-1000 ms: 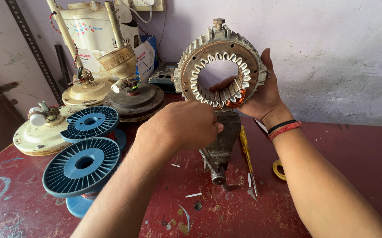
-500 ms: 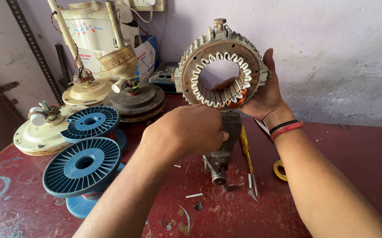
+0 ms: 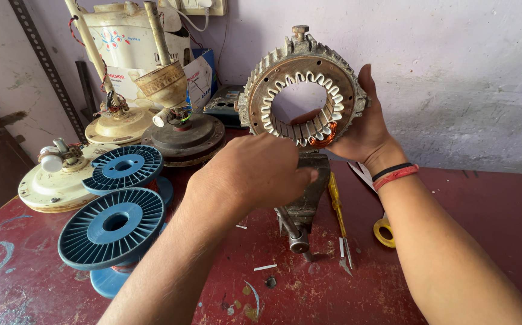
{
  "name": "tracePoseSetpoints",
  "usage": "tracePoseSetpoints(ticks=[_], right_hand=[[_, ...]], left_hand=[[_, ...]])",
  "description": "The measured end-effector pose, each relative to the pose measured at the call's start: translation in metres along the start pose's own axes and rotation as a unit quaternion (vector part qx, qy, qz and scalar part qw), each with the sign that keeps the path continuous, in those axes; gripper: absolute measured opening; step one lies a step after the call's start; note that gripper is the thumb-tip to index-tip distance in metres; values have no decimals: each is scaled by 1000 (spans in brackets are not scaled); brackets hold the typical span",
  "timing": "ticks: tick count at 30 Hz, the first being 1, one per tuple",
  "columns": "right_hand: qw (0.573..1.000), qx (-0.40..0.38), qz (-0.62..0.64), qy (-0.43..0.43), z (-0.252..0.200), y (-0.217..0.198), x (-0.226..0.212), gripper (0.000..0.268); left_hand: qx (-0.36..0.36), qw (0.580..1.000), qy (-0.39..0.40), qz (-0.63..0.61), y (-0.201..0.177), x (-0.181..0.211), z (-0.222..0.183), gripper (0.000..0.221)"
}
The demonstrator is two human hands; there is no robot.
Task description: The person winds copper wire into the slots of a motor armature held in a bench vise. They use a yellow-handled screwdriver to push the wire into place and adjust the winding. The person also handles a blue spool of copper wire and uses scissors to cut the wire.
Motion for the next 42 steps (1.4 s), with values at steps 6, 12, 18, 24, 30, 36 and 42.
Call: tracePoseSetpoints(ticks=[6,12,18,24,30,36,42], right_hand=[[998,-37,-41,-30,-3,3,-8,97],[998,-53,-22,-5,-4,0,-10,94],[999,-8,28,15,-3,-9,-6,90],[944,323,-44,60,8,-39,-9,93],[812,515,-201,-188,-8,-39,-51,40],[821,434,-229,-291,-30,12,-81,29],[795,340,-431,-258,-43,67,-95,26]], left_hand=[[25,996,67,46,6,-2,10,26],[-87,994,42,-46,-3,-9,9,44],[135,988,-61,-43,-36,-79,24,36],[268,715,49,-643,-8,-115,89,34],[54,498,137,-855,27,-101,108,54],[44,468,190,-862,36,-99,112,59],[86,476,151,-862,46,-101,122,73]])
Point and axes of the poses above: each hand's wrist, its own z-axis towards the middle knuckle, its own y-axis out of the palm, x = y × z, the point moved 2 cm from there along z, towards the middle knuckle, and after that the axes turned 15 degrees about -z, right-handed, at the moved point
